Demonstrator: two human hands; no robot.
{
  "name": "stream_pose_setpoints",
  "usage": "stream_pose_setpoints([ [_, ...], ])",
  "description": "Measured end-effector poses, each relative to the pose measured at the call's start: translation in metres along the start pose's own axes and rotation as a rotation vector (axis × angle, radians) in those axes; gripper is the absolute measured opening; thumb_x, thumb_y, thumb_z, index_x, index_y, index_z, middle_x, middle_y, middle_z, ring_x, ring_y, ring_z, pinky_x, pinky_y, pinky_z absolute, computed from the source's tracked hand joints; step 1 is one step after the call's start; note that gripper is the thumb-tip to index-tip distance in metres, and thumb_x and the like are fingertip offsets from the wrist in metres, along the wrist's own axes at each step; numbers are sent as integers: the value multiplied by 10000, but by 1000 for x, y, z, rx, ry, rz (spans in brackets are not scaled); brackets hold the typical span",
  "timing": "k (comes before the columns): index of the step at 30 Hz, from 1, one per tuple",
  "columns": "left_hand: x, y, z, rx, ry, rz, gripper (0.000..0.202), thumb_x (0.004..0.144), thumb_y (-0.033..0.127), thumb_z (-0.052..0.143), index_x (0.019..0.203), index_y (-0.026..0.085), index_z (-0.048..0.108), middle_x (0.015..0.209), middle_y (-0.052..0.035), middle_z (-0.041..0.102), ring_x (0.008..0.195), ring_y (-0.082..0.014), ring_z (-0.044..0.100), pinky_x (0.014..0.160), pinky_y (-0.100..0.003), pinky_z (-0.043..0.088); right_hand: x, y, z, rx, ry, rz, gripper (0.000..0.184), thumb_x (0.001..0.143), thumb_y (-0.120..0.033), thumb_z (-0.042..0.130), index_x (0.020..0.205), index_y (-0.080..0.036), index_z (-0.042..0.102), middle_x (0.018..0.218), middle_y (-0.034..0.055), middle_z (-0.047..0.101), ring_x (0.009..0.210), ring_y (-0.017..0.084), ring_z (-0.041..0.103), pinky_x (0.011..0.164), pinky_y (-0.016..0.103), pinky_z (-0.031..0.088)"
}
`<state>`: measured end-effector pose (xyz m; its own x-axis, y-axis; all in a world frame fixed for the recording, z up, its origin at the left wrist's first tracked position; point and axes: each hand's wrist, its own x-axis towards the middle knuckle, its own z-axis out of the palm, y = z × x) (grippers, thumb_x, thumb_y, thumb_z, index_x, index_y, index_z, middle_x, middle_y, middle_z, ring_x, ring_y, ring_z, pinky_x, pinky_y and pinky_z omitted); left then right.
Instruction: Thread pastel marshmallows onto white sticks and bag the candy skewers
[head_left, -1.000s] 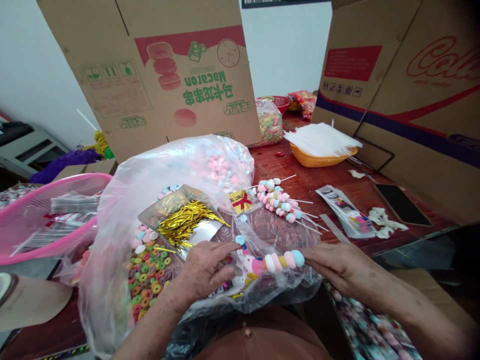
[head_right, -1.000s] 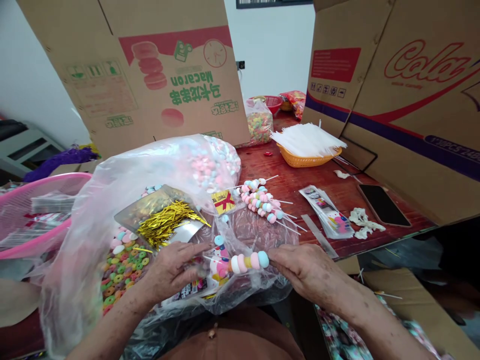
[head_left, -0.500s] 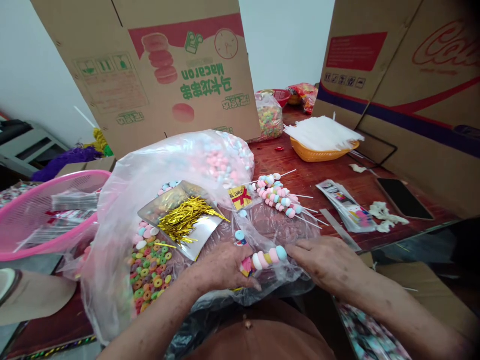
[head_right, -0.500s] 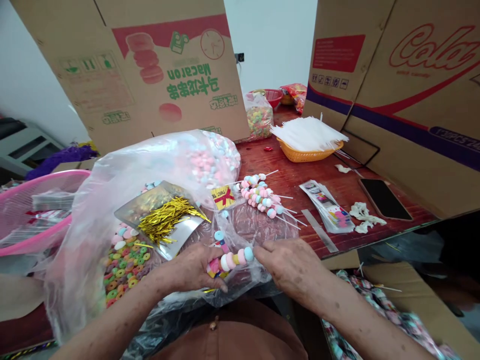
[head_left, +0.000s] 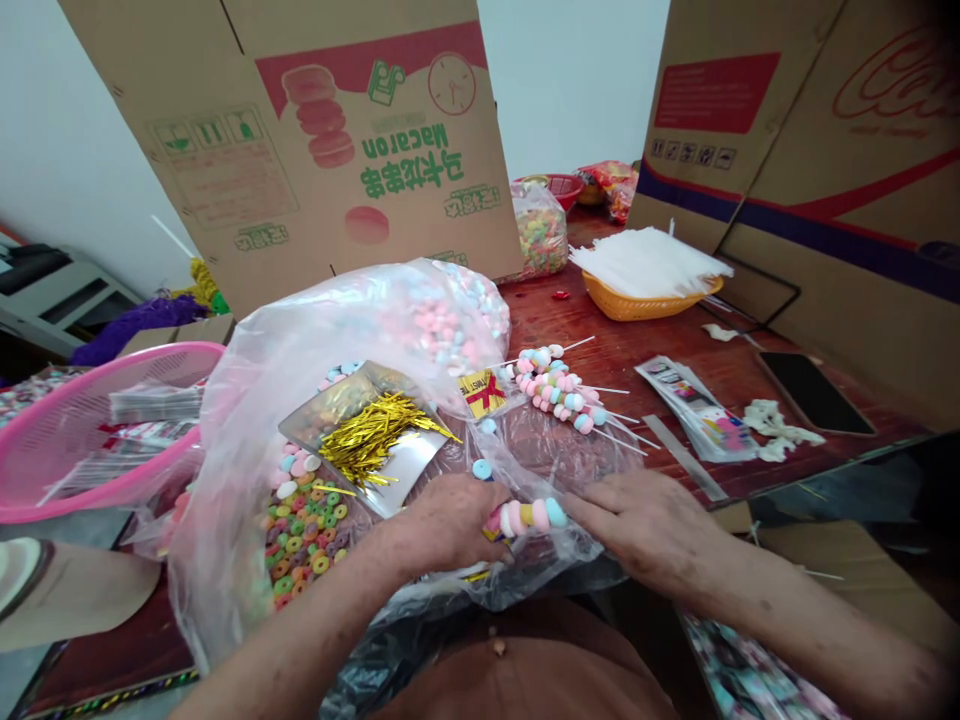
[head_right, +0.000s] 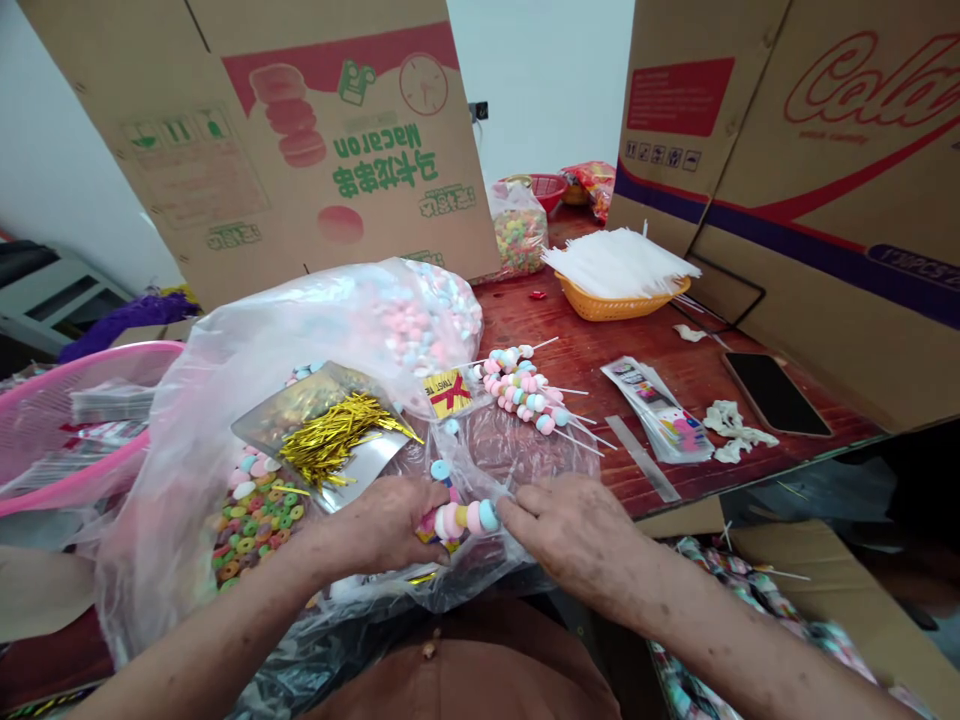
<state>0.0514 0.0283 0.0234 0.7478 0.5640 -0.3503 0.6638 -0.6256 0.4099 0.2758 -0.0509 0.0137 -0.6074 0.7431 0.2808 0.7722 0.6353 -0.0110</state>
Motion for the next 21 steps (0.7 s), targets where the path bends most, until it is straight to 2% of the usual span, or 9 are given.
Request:
stream_pose_setpoints([
  [3,7,6,9,141,40,-7,291,673,338,627,929,204,593,741,-66,651,689,-265,621,613,-310,425,4,-12,19,289,-153,182,218,844,-123,411,813,-205,611,641,-5,594,543,122,506,492,250,291],
  [8,12,8,11,196,171,228,457,666,279,685,1093,215,537,791,-69,666,785,-278,627,766,-396,436,10,-22,49,681,-75,372,267,880,-218,396,693,-176,582,638,8,580,596,124,523,559,229,351],
  [10,5,2,11,18,530,232,478,639,314,726,1074,233,545,873,-62,653,877,-257,604,864,-411,400,9,-21,54,830,-25,498,283,885,-277,409,673,-174,566,586,-13,533,563,110,487,536,213,344],
  [13,-7,-10,17,-614,1295,-138,352,654,337,725,935,239,538,862,-12,603,844,-181,590,828,-344,433,8,-22,53,986,-2,649,325,888,-350,414,638,-175,525,552,-35,477,542,96,449,509,197,328],
  [14,-9,-11,21,-910,1402,-270,359,653,344,727,928,238,521,843,1,594,795,-160,595,775,-320,456,10,-25,52,1033,-6,665,340,890,-362,413,626,-174,516,554,-36,480,544,93,451,511,195,330],
  [15,-10,-12,23,-1221,1376,-354,385,647,367,730,933,234,509,840,2,595,756,-152,602,728,-309,472,13,-30,51,1077,-11,665,353,892,-367,411,614,-173,511,555,-35,491,547,91,458,519,193,338],
  [17,-9,-10,24,-1742,1082,-348,423,626,412,738,926,209,519,846,-24,626,722,-165,625,670,-310,495,21,-42,49,1147,-42,623,363,895,-358,411,603,-171,517,549,-32,518,542,88,475,528,191,354],
  [19,-6,-6,16,-1989,879,-269,372,639,389,736,890,182,555,769,-35,649,686,-181,640,648,-317,509,29,-55,50,1131,-61,557,352,900,-327,404,612,-172,534,531,-29,531,520,88,488,517,189,366],
  [21,-5,-4,5,-2084,918,-259,255,685,329,712,836,167,586,582,12,602,569,-154,616,616,-302,515,34,-64,54,973,0,478,316,903,-278,390,668,-173,573,555,-13,561,523,98,513,509,195,381],
])
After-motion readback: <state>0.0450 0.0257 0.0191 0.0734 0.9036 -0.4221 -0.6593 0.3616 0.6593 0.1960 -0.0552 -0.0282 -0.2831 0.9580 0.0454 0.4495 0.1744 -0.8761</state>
